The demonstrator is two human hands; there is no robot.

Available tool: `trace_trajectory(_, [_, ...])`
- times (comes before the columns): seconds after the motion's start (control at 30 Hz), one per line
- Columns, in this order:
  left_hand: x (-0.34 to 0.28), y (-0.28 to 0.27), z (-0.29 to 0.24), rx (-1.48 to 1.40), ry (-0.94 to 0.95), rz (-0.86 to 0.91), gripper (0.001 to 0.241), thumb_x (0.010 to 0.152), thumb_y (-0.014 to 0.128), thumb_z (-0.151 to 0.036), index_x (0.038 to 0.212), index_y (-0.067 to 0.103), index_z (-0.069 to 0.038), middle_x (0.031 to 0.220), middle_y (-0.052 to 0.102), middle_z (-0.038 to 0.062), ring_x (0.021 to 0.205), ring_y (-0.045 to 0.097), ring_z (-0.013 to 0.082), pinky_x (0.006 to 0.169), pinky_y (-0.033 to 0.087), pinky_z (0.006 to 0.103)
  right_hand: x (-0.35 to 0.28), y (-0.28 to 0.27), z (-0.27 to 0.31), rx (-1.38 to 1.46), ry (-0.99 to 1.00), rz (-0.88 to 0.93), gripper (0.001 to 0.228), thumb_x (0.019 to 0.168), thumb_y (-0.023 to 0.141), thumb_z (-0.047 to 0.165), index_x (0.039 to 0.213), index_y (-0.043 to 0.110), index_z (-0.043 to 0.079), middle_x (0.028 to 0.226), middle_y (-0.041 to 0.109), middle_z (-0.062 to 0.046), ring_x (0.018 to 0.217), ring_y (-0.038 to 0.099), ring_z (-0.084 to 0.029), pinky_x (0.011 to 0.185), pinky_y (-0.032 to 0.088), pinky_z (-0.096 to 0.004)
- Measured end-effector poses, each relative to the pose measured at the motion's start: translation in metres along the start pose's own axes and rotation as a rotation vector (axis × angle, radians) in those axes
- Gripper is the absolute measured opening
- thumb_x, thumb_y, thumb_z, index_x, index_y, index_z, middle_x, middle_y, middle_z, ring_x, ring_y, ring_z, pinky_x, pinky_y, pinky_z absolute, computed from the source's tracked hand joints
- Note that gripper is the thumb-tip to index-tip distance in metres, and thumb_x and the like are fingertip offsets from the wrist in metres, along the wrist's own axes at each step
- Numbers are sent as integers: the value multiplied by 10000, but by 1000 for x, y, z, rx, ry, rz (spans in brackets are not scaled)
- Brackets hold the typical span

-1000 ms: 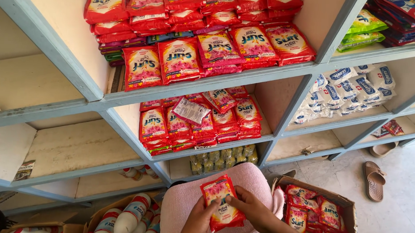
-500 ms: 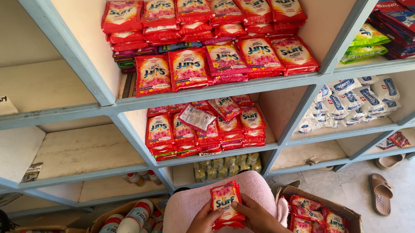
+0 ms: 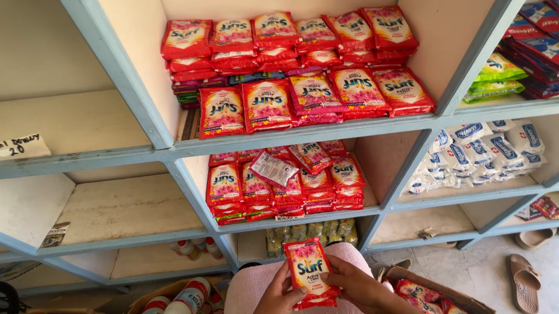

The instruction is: Arranging detergent packets on a shelf in a grocery store.

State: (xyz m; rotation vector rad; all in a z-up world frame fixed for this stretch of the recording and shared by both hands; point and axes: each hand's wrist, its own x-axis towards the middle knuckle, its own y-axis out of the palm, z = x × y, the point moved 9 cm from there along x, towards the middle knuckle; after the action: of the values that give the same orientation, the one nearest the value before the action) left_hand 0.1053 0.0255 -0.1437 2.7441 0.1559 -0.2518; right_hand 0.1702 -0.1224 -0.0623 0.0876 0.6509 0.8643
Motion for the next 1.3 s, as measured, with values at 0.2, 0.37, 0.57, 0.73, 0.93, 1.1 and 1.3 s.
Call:
trace_trajectory(0.2, [-45, 34, -103, 125, -235, -117, 921, 904, 690, -125, 1623, 171, -377, 1404, 549, 117, 1235, 603, 260, 879, 594, 402, -15, 14, 55, -142, -31, -5, 646, 969, 601, 198, 1578, 386, 223, 1318, 668, -37, 1078, 628, -136, 895, 541, -344])
trace_trajectory(0.37, [-36, 22, -114, 14, -98, -55, 919, 917, 687, -81, 1620, 178, -384, 1421, 524, 139, 1198, 625, 245, 880, 613, 386, -33, 45, 106, -178, -153, 101, 704, 944, 616, 167, 1586, 330, 199, 1368, 659, -51, 1162, 657, -140, 971, 566, -341])
trace_trajectory(0.57, [-48, 37, -196, 93, 101, -45, 908, 893, 648, 7, 1620, 196, -295, 1446, 551, 119, 1150, 656, 209, 889, 612, 356, -36, 58, 149, -322, -221, 98, 785, 938, 654, 194, 1617, 262, 215, 1310, 677, -143, 1106, 647, -173, 967, 540, -339])
trace_trajectory(0.73, [-68, 55, -278, 87, 173, -143, 926, 865, 651, 30, 1621, 211, -273, 1447, 544, 123, 1129, 675, 174, 937, 607, 339, -48, 92, 206, -327, -277, 69, 798, 904, 650, 235, 1598, 256, 233, 1321, 670, -63, 1103, 665, -127, 938, 547, -325])
trace_trajectory(0.93, [-68, 62, -349, 204, 343, -148, 886, 885, 650, 16, 1612, 208, -235, 1520, 519, 99, 1142, 669, 193, 934, 593, 345, -46, 108, 265, -507, -364, -26, 816, 930, 634, 288, 1632, 218, 283, 1313, 655, -108, 1077, 610, -146, 863, 536, -333])
trace_trajectory(1.1, [-53, 53, -403, 250, 545, -130, 860, 919, 595, 23, 1634, 179, -214, 1501, 523, 121, 1214, 640, 154, 949, 608, 306, -41, 144, 330, -568, -599, 77, 787, 921, 619, 220, 1603, 226, 233, 1320, 645, -126, 1027, 678, -155, 781, 617, -335])
trace_trajectory(1.3, [-18, 20, -462, 508, 786, -231, 850, 894, 556, 120, 1626, 213, -144, 1560, 467, 106, 1276, 596, 156, 955, 548, 290, -3, 162, 389, -588, -643, -15, 794, 952, 646, 135, 1634, 254, 247, 1231, 659, -148, 957, 647, -173, 739, 555, -337])
